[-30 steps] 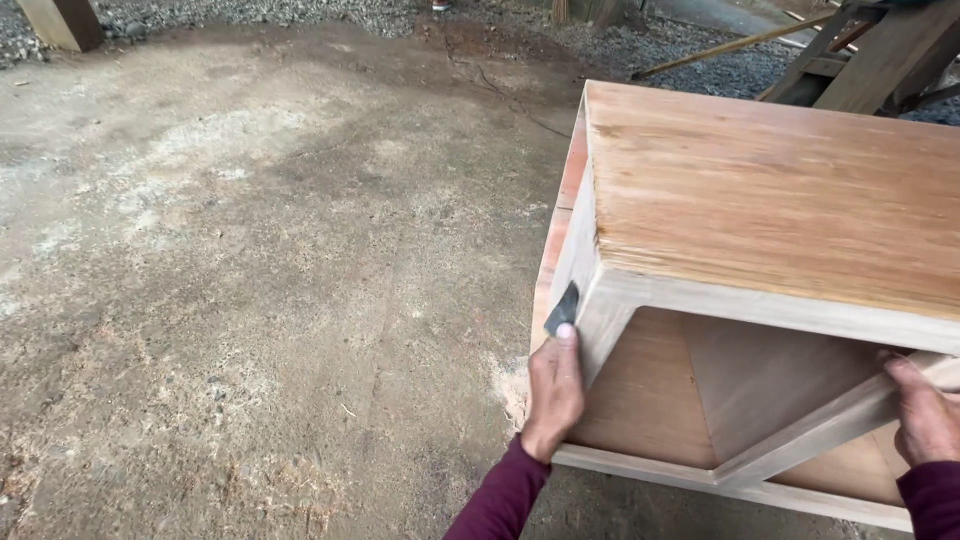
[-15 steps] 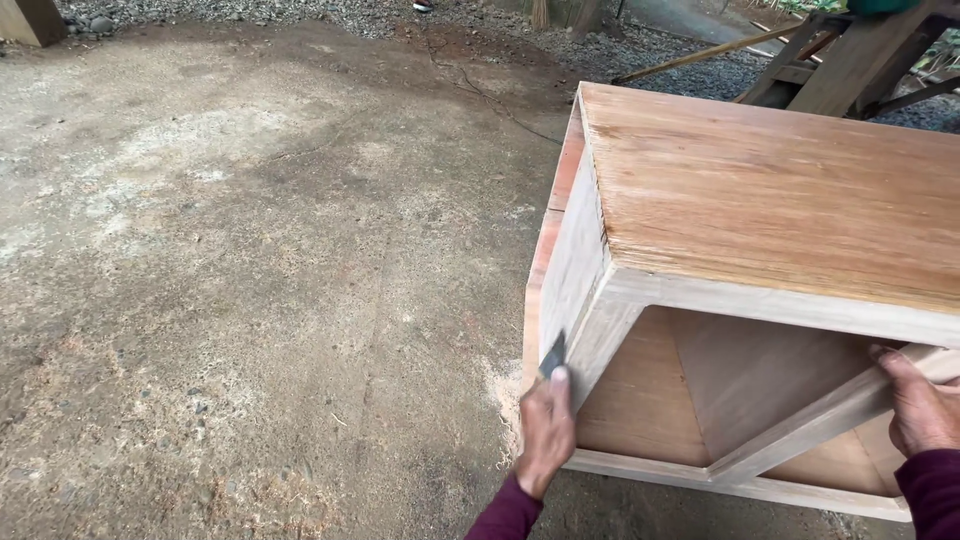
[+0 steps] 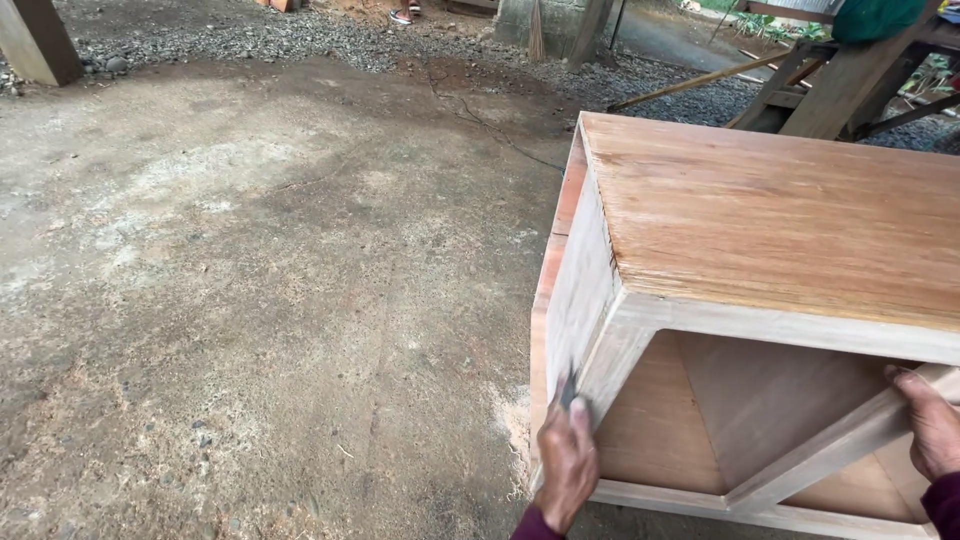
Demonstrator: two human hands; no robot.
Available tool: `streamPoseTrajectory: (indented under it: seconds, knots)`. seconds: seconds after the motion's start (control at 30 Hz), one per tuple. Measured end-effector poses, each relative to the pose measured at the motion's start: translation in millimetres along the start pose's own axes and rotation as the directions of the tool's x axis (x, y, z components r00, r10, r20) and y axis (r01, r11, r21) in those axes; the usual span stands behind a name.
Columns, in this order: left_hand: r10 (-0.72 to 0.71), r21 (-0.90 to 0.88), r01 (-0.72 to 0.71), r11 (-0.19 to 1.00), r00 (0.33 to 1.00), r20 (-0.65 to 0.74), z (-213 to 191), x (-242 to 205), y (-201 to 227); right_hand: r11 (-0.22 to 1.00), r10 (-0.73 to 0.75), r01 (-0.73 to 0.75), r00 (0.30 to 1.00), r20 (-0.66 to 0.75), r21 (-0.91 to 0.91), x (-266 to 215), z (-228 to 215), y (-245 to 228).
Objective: The person sands the surfaces of a wooden cabinet and applies wood stain with a brush.
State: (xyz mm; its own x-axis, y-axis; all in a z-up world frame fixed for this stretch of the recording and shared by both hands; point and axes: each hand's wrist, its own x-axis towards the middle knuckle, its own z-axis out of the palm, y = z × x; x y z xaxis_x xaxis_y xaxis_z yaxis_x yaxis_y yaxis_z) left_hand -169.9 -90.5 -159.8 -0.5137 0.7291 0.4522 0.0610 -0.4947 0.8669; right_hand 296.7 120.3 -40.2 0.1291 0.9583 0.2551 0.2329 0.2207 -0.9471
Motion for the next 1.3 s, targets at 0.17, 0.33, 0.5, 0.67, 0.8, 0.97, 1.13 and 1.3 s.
streamPoseTrajectory:
  seconds: [0.17,0.33,0.5,0.67,0.8,0.97,1.13,1.3]
  knots:
    - [0.238,0.168,-0.212,0.963,0.958,-0.16,15,-7,15,1.0,0.005,-0.004,1.0,0.011,-0.03,7,-5,10]
    - [-0.381,-0.135,0.367,0.92,0.92,-0.093,-20,-57,-38,0.998,0.044,-0.045,0.999,-0.004,-0.033,-6,13,-20]
    - [0.411,0.565,-0.265,0.781,0.9,-0.146,-8,-26,48,0.999,-0.032,0.032,0.999,-0.012,-0.03,-5,-8,-19]
    - [-0.025,0.316,0.075,0.946,0.987,-0.161,-9,-53,-18,0.969,-0.228,0.232,0.972,-0.06,0.089,-52,27,-68]
    - [-0.729,0.017,0.733,0.68,0.678,-0.096,-34,-129,-164,0.947,-0.297,0.308,0.947,-0.118,0.09,-50,23,-68]
    - [-0.503,0.133,0.52,0.844,0.852,-0.147,-8,-101,-181,0.957,-0.27,0.282,0.952,-0.144,0.07,-50,30,-79]
    - [-0.432,-0.131,0.426,0.895,0.902,-0.021,-11,-62,-48,0.981,-0.186,0.191,0.965,-0.184,0.011,-59,35,-83]
    - [-0.154,-0.035,0.15,0.988,0.972,-0.178,-33,-126,-170,0.987,-0.141,0.153,0.968,-0.208,0.045,-60,32,-92]
